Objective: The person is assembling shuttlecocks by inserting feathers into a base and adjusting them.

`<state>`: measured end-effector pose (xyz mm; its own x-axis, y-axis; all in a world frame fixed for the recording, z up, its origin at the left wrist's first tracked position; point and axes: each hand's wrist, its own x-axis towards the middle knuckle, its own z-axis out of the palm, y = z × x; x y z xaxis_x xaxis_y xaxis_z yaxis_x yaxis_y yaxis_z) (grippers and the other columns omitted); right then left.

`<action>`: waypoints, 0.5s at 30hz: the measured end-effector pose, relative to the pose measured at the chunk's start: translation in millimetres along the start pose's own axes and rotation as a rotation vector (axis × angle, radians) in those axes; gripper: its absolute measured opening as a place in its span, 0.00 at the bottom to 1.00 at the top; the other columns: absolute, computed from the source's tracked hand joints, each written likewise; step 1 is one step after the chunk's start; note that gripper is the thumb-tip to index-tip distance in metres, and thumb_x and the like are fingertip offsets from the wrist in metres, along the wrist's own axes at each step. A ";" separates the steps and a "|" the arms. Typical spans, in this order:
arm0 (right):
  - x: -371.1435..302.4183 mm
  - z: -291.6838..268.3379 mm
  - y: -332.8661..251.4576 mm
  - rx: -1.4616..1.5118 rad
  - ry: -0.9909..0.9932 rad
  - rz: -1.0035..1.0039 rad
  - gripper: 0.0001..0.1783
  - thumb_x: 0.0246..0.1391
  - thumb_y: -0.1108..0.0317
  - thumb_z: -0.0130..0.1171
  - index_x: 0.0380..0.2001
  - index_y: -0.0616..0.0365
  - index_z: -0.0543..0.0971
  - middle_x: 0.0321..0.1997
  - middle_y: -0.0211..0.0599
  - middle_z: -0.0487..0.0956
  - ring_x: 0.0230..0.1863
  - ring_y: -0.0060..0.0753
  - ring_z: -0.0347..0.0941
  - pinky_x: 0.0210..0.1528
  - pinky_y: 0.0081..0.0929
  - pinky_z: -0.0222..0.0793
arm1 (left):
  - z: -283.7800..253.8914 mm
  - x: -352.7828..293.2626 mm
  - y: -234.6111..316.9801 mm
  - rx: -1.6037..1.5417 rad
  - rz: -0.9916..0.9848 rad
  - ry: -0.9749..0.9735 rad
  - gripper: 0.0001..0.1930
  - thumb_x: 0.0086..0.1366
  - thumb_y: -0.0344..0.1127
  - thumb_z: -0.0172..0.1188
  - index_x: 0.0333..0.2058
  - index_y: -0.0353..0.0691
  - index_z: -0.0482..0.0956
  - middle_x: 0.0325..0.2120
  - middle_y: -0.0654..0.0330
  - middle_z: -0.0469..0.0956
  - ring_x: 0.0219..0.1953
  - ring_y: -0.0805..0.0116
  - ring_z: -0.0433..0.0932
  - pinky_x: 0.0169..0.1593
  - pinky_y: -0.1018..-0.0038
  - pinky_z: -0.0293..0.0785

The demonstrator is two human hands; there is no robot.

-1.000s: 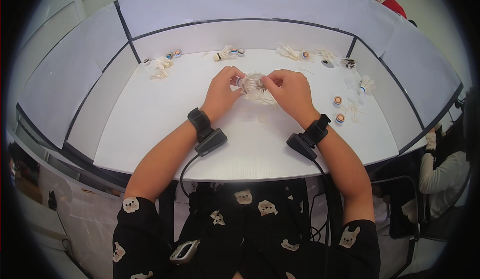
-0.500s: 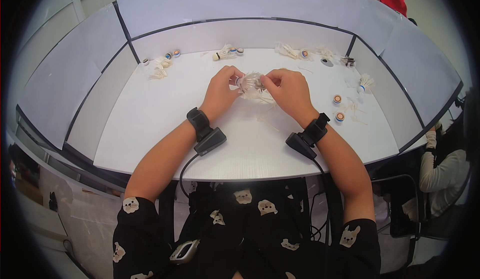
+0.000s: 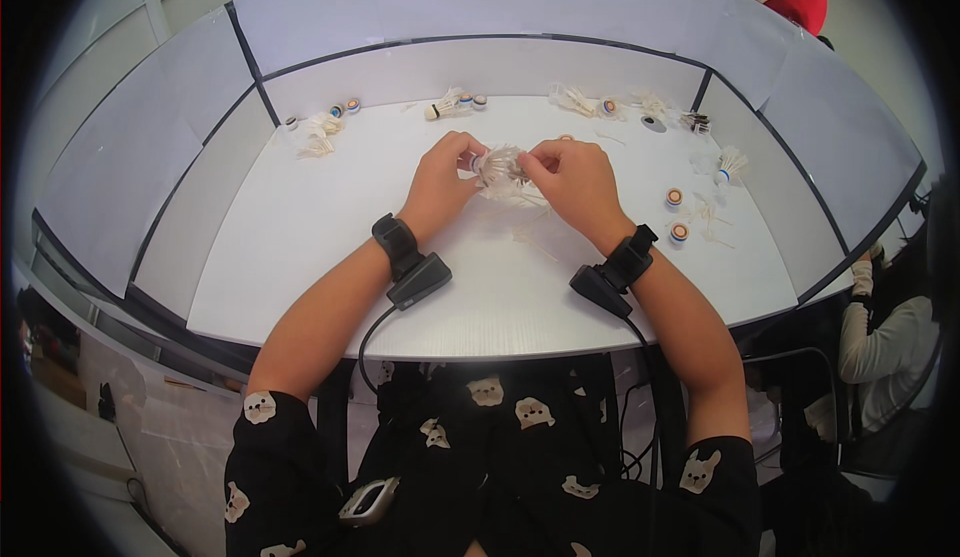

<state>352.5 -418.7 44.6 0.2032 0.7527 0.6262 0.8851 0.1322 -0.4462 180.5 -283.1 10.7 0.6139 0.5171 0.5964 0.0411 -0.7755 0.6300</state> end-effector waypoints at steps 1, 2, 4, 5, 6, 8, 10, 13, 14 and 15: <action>-0.3 -1.1 -0.5 -0.002 0.001 0.001 0.14 0.58 0.59 0.65 0.31 0.60 0.88 0.26 0.40 0.85 0.28 0.34 0.83 0.34 0.29 0.75 | 0.5 0.5 0.7 -0.002 0.000 0.001 0.14 0.55 0.17 0.67 0.39 0.36 0.77 0.39 0.60 0.77 0.42 0.68 0.78 0.52 0.71 0.79; -0.6 -2.5 -1.7 0.008 -0.007 0.010 0.14 0.58 0.59 0.65 0.31 0.60 0.88 0.26 0.40 0.85 0.28 0.34 0.83 0.34 0.29 0.75 | 1.0 1.0 1.4 -0.003 0.001 0.000 0.14 0.55 0.17 0.67 0.39 0.36 0.77 0.39 0.60 0.77 0.42 0.68 0.78 0.52 0.71 0.79; -0.9 -1.9 -1.5 0.021 -0.017 0.018 0.14 0.58 0.59 0.65 0.31 0.60 0.88 0.26 0.40 0.85 0.28 0.34 0.83 0.34 0.29 0.75 | 0.8 0.6 1.8 -0.003 0.013 0.001 0.14 0.55 0.18 0.67 0.40 0.36 0.78 0.39 0.60 0.77 0.42 0.68 0.78 0.52 0.71 0.79; -0.8 -0.8 0.1 0.007 -0.013 0.013 0.14 0.58 0.60 0.65 0.30 0.59 0.88 0.25 0.40 0.85 0.28 0.34 0.83 0.34 0.29 0.75 | 0.7 0.3 2.1 -0.002 0.013 0.000 0.14 0.55 0.18 0.67 0.40 0.36 0.78 0.39 0.60 0.77 0.42 0.68 0.78 0.52 0.71 0.79; -0.6 -0.3 1.0 -0.007 -0.009 0.009 0.13 0.58 0.60 0.66 0.30 0.59 0.88 0.25 0.40 0.85 0.28 0.34 0.83 0.34 0.29 0.75 | 0.6 -0.1 2.3 0.002 0.016 -0.001 0.14 0.55 0.18 0.67 0.40 0.36 0.78 0.39 0.60 0.77 0.42 0.68 0.79 0.52 0.71 0.79; -0.6 -1.8 0.7 -0.015 -0.003 0.001 0.13 0.58 0.60 0.66 0.30 0.60 0.88 0.25 0.40 0.85 0.27 0.34 0.82 0.34 0.29 0.75 | 0.6 0.5 2.5 0.007 0.021 -0.004 0.14 0.55 0.18 0.67 0.40 0.36 0.78 0.39 0.60 0.77 0.42 0.68 0.79 0.52 0.71 0.78; -0.3 -0.6 0.0 0.003 -0.015 0.007 0.14 0.58 0.60 0.66 0.30 0.60 0.88 0.25 0.40 0.85 0.27 0.34 0.82 0.34 0.29 0.75 | -0.1 0.0 0.8 0.044 0.026 -0.004 0.14 0.56 0.18 0.67 0.40 0.35 0.78 0.39 0.60 0.77 0.42 0.68 0.79 0.52 0.71 0.79; -1.2 2.8 0.9 0.063 0.021 0.007 0.13 0.57 0.61 0.63 0.24 0.56 0.86 0.21 0.38 0.83 0.23 0.42 0.75 0.47 0.34 0.72 | -0.2 -0.9 1.2 0.027 0.030 -0.004 0.14 0.56 0.18 0.67 0.40 0.35 0.78 0.39 0.60 0.77 0.42 0.68 0.79 0.52 0.71 0.79; -1.0 2.3 1.1 0.062 0.022 0.007 0.13 0.57 0.61 0.63 0.24 0.56 0.86 0.21 0.38 0.83 0.23 0.42 0.75 0.47 0.34 0.72 | -0.1 -0.4 -0.3 0.027 0.031 -0.005 0.14 0.56 0.18 0.67 0.40 0.35 0.78 0.39 0.60 0.77 0.42 0.68 0.79 0.52 0.71 0.79; -0.7 1.7 1.1 0.047 0.026 -0.008 0.13 0.57 0.61 0.63 0.24 0.56 0.86 0.21 0.38 0.83 0.23 0.43 0.75 0.48 0.34 0.72 | -0.2 0.1 -2.0 0.025 0.042 -0.008 0.14 0.55 0.21 0.69 0.40 0.36 0.78 0.38 0.58 0.77 0.41 0.64 0.79 0.50 0.70 0.78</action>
<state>352.6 -418.0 42.6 0.2073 0.7345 0.6461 0.8663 0.1690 -0.4701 180.4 -281.4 9.6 0.6217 0.4813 0.6179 0.0350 -0.8052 0.5920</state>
